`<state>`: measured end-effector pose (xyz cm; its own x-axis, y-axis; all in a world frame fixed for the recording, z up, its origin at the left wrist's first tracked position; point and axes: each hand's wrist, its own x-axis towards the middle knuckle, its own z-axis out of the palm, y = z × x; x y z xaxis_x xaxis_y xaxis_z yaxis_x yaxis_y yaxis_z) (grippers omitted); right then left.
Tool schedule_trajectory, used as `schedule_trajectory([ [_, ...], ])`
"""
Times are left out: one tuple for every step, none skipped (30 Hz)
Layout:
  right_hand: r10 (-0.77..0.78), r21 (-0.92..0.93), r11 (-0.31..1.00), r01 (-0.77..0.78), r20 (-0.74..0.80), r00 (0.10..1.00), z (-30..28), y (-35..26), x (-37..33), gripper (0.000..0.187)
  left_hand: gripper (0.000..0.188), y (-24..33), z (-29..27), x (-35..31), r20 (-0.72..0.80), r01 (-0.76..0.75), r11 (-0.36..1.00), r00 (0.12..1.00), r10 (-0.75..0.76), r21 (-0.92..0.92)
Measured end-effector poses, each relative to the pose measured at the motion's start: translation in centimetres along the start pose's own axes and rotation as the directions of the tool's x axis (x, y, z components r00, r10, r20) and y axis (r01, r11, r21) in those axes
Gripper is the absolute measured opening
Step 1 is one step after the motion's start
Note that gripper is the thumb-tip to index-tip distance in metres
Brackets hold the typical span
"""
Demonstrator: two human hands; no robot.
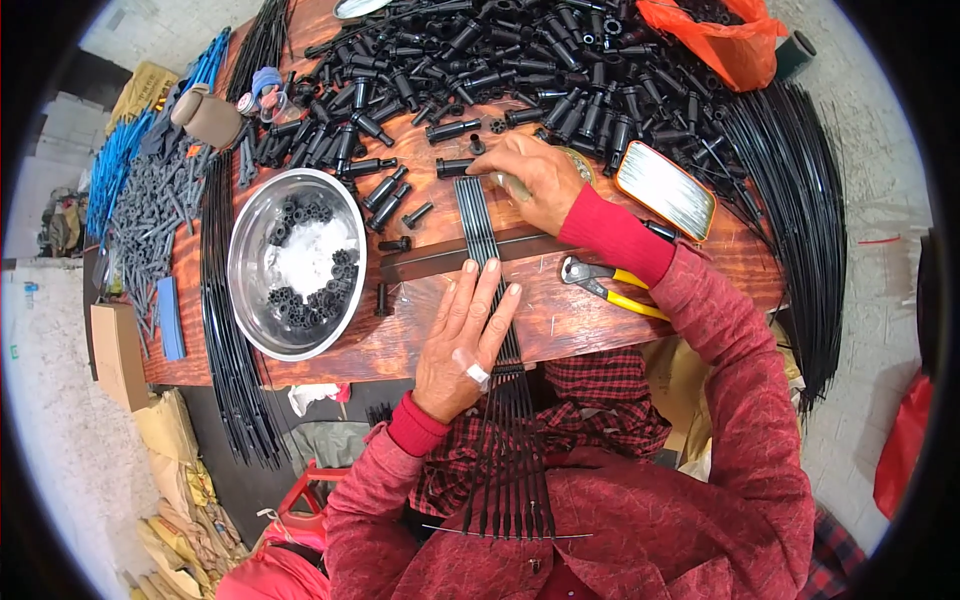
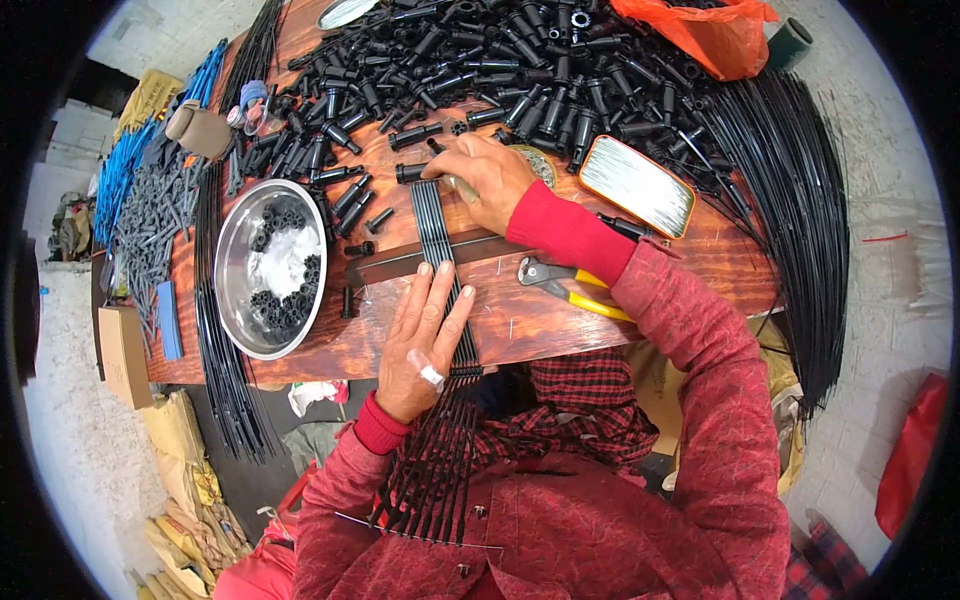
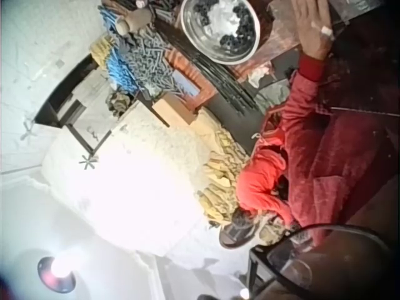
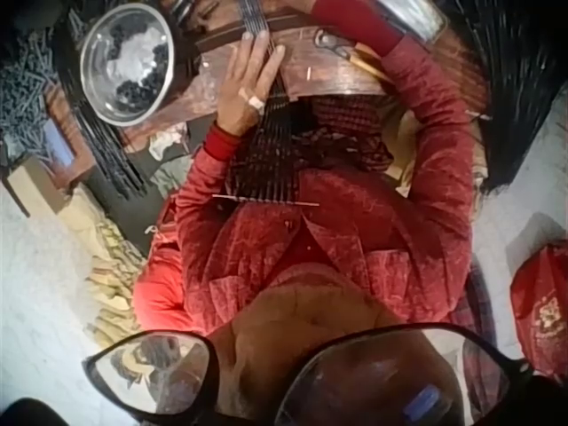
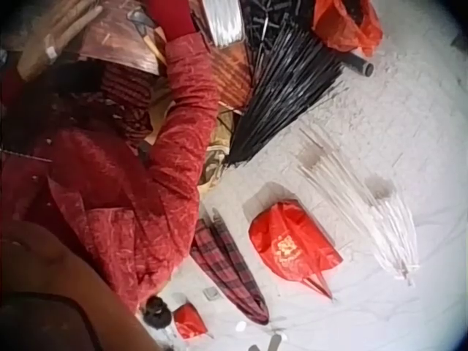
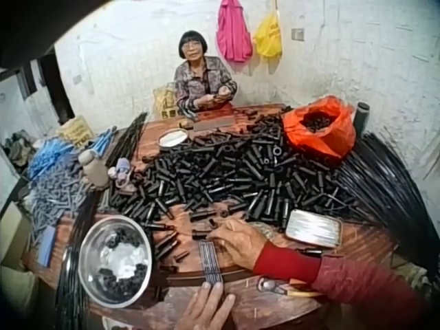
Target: The recorder is organizing bundles of black plastic cable ties and using yellow-handled cutters to trim the excess ends.
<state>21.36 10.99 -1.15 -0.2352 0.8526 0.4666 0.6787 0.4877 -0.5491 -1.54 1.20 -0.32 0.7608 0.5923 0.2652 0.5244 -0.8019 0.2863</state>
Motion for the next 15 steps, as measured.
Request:
schedule_trajectory([
  [0.0,-0.001,1.0,0.0,0.0,1.0,0.1,0.0,0.0,0.025,0.056,0.0,0.0,0.0,-0.003,-0.001,1.0,1.0,0.001,-0.003],
  [0.029,0.045,0.999,-0.028,-0.018,0.999,0.3,0.0,0.0,0.025,0.056,0.0,0.0,0.0,-0.002,-0.003,1.0,1.0,0.003,-0.007],
  [0.059,0.091,0.994,-0.056,-0.034,0.998,0.4,0.0,0.0,0.026,0.056,0.0,0.0,0.0,0.001,-0.003,1.0,1.0,0.003,-0.007],
  [0.061,0.092,0.994,-0.058,-0.035,0.998,0.4,-0.2,-0.1,0.026,0.056,0.0,0.1,0.1,0.002,-0.004,1.0,1.0,0.004,-0.005],
  [-0.007,-0.033,0.999,0.005,-0.066,0.998,0.1,-0.9,0.0,0.025,0.055,0.0,0.1,0.0,0.002,-0.002,1.0,1.0,0.002,-0.003],
  [-0.077,-0.158,0.985,0.063,-0.088,0.993,0.0,-1.3,0.1,0.024,0.055,0.0,0.1,-0.1,0.002,-0.001,1.0,1.0,0.001,-0.003],
  [-0.077,-0.157,0.986,0.063,-0.087,0.993,0.2,-1.1,0.0,0.024,0.056,-0.1,0.1,-0.1,0.002,-0.001,1.0,1.0,0.001,-0.002],
  [-0.09,-0.133,0.988,0.078,-0.092,0.992,0.2,-0.9,0.0,0.025,0.056,-0.1,0.0,-0.1,0.001,-0.004,1.0,1.0,0.004,-0.001],
  [-0.103,-0.109,0.99,0.092,-0.096,0.99,0.2,-0.6,0.0,0.025,0.056,0.0,0.0,-0.1,0.0,-0.004,1.0,1.0,0.004,0.0],
  [-0.103,-0.109,0.99,0.092,-0.097,0.99,0.1,-0.2,0.1,0.025,0.056,0.0,0.0,0.0,-0.002,-0.01,1.0,1.0,0.01,-0.001],
  [0.022,0.057,0.998,-0.021,-0.01,1.0,0.0,0.2,0.4,0.024,0.056,0.0,0.0,0.0,-0.003,-0.016,1.0,1.0,0.016,-0.002],
  [0.131,0.209,0.967,-0.149,0.096,0.987,-0.1,0.5,0.5,0.024,0.056,0.0,0.0,0.0,-0.003,-0.017,1.0,1.0,0.017,-0.003],
  [0.133,0.208,0.966,-0.15,0.096,0.987,-0.1,0.4,0.4,0.024,0.056,0.0,0.1,0.0,-0.001,-0.016,1.0,1.0,0.016,-0.007],
  [0.045,0.101,0.994,-0.048,0.036,0.998,-0.2,0.0,0.5,0.022,0.056,0.0,0.1,-0.1,0.002,-0.011,1.0,1.0,0.011,-0.01],
  [-0.05,-0.013,0.999,0.05,-0.013,0.999,-0.1,-0.3,0.5,0.02,0.056,-0.1,0.0,-0.1,0.002,-0.009,1.0,1.0,0.009,-0.009],
])
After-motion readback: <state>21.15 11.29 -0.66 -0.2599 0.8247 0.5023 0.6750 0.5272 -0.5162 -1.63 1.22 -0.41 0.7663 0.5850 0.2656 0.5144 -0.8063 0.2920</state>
